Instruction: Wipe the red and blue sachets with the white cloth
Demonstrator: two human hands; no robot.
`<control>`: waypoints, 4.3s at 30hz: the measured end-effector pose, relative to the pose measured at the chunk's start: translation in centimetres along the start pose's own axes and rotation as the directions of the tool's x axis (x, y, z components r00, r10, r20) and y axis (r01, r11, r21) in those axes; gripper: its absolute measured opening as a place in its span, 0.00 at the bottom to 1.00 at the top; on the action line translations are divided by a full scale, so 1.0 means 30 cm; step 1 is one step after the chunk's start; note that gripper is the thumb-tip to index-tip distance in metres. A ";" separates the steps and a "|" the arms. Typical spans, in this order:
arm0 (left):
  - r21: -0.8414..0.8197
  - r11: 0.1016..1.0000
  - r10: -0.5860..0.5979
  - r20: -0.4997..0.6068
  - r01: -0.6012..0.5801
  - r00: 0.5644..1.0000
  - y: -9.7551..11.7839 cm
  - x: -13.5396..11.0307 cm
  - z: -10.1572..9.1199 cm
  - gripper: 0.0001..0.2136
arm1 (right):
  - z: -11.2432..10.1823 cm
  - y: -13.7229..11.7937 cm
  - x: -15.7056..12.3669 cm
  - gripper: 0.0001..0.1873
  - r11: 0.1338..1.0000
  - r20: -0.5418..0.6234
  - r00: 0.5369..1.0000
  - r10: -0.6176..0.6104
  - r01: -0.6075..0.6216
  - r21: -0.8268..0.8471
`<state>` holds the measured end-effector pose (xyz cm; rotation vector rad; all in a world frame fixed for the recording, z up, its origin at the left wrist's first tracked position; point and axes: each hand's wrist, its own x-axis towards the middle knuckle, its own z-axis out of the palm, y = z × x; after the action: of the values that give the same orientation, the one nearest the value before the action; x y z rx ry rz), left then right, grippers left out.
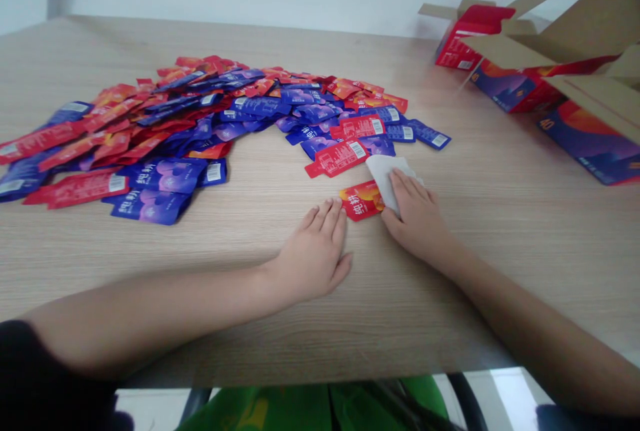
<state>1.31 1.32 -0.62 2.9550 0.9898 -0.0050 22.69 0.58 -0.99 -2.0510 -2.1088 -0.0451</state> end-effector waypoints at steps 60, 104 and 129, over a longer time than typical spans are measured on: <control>-0.027 1.000 -0.010 -0.013 0.010 1.000 0.001 -0.005 0.005 0.32 | 0.022 -0.065 -0.028 0.33 0.989 -0.050 0.988 -0.148 0.148 -0.015; -0.019 1.000 -0.006 -0.012 0.006 1.000 -0.003 -0.002 0.007 0.32 | 0.023 -0.105 -0.043 0.33 0.955 -0.009 0.955 -0.296 0.296 0.024; -0.019 1.000 -0.013 0.013 0.014 1.000 0.002 -0.003 0.000 0.33 | 0.032 -0.061 -0.020 0.33 0.995 -0.056 0.993 -0.103 0.103 -0.009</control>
<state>1.28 1.23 -0.62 2.9274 1.0024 -0.0148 20.77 0.08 -1.81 -1.9195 -2.1807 -0.1226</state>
